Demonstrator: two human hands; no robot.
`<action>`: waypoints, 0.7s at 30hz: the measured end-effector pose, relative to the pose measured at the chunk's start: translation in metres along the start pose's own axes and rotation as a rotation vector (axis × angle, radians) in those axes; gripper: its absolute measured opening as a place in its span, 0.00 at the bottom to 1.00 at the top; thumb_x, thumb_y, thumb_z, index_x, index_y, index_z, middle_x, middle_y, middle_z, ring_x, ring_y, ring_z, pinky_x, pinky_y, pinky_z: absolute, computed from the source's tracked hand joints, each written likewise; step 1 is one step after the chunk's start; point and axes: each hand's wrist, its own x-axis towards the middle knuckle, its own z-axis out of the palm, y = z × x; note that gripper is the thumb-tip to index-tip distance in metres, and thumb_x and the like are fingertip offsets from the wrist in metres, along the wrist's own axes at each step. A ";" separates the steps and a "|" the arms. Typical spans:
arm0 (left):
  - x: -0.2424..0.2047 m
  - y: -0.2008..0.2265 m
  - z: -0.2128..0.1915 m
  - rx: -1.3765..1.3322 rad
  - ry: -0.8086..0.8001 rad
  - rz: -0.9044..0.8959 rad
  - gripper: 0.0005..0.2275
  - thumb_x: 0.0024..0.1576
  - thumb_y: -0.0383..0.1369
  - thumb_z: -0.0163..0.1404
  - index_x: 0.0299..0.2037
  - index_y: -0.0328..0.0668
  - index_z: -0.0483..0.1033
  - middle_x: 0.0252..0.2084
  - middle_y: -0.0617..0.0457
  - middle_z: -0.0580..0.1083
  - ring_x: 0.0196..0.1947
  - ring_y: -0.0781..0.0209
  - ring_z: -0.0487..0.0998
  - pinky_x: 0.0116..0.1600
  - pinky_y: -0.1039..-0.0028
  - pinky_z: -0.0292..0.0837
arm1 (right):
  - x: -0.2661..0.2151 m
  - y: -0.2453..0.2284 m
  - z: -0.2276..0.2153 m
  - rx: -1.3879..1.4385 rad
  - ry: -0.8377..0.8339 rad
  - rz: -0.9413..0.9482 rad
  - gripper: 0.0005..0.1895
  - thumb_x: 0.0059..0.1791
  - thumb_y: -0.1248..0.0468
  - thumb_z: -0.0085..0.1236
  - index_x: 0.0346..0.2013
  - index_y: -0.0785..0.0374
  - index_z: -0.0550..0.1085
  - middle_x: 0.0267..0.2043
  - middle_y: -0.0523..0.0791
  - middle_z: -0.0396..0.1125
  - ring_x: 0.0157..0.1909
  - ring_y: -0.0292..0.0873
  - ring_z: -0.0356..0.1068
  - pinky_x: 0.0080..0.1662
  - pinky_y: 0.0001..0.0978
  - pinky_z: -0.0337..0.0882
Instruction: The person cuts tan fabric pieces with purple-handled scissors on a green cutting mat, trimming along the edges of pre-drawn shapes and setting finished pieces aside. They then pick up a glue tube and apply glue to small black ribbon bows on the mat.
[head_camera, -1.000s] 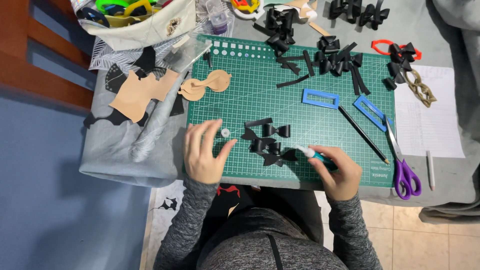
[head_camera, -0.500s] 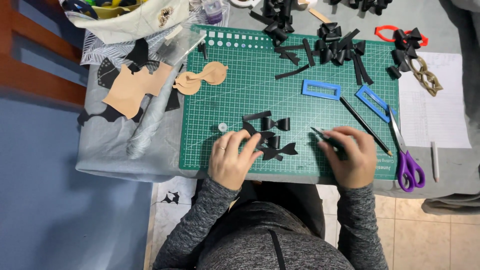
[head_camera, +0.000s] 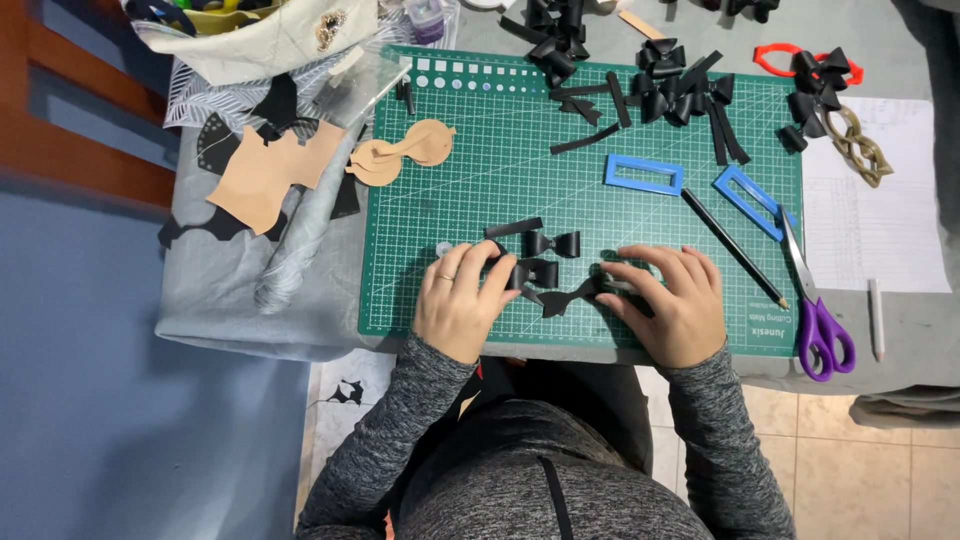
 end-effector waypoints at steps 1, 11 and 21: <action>-0.001 -0.002 0.000 -0.001 -0.001 0.001 0.17 0.52 0.43 0.62 0.49 0.48 0.79 0.49 0.50 0.72 0.51 0.49 0.73 0.53 0.62 0.72 | 0.002 -0.002 -0.001 0.000 -0.001 0.002 0.16 0.49 0.49 0.66 0.50 0.41 0.79 0.56 0.34 0.71 0.56 0.42 0.70 0.65 0.42 0.61; -0.020 0.016 -0.045 -0.535 -0.175 -0.219 0.12 0.63 0.38 0.51 0.52 0.42 0.77 0.41 0.52 0.73 0.41 0.52 0.77 0.44 0.65 0.76 | 0.000 0.010 0.005 0.069 -0.148 0.007 0.16 0.44 0.48 0.69 0.44 0.42 0.78 0.54 0.33 0.69 0.58 0.42 0.67 0.70 0.46 0.56; -0.048 0.011 -0.008 -0.245 -0.200 -0.143 0.10 0.66 0.40 0.48 0.37 0.47 0.75 0.27 0.56 0.68 0.31 0.55 0.75 0.38 0.71 0.75 | 0.013 0.022 0.007 0.050 -0.365 -0.027 0.16 0.42 0.45 0.68 0.39 0.41 0.74 0.48 0.32 0.69 0.58 0.38 0.68 0.72 0.47 0.53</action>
